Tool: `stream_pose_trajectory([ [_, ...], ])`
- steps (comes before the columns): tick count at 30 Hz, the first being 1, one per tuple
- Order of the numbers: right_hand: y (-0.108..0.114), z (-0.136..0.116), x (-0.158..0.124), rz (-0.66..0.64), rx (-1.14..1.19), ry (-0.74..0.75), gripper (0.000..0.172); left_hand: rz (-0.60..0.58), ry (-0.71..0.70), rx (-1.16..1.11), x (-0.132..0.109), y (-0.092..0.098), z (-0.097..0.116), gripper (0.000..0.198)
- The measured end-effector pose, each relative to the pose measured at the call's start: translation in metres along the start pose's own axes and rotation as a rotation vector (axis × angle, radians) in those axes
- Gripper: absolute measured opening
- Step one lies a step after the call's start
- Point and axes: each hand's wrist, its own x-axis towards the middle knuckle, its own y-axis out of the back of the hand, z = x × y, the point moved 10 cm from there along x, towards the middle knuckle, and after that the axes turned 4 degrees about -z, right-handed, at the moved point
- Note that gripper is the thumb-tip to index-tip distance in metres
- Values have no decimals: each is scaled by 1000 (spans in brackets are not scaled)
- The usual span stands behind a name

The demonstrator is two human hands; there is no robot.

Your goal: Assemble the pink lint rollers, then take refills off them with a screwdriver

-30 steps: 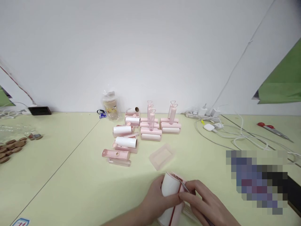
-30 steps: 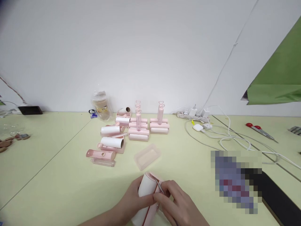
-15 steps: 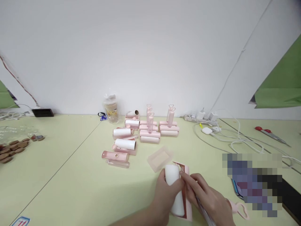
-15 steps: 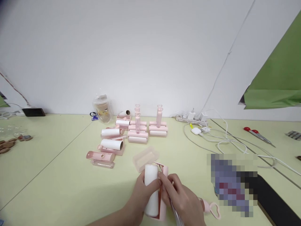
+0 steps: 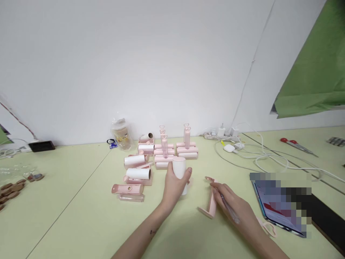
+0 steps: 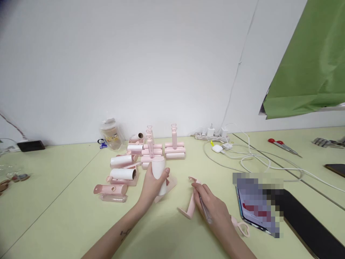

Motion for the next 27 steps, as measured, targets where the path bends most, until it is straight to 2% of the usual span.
stream_pose_trajectory([
  [3,0,2,4,-60,-8,29,28,-6,-57,116,7,14,0,24],
  [7,12,8,22,-106,207,-115,27,-101,-142,328,2,14,7,24],
  [9,18,-4,38,-109,393,-99,27,-140,-220,574,-2,10,15,25],
  [12,14,-31,64,-177,599,-37,31,-144,-302,871,-4,7,23,24],
  [15,4,-54,79,-259,698,35,28,-142,-313,929,-2,10,22,24],
  [17,-1,-62,81,-295,731,56,25,-155,-322,974,-2,11,21,27],
  [27,-18,-57,79,-337,795,5,16,-222,-326,1077,-5,11,13,36],
])
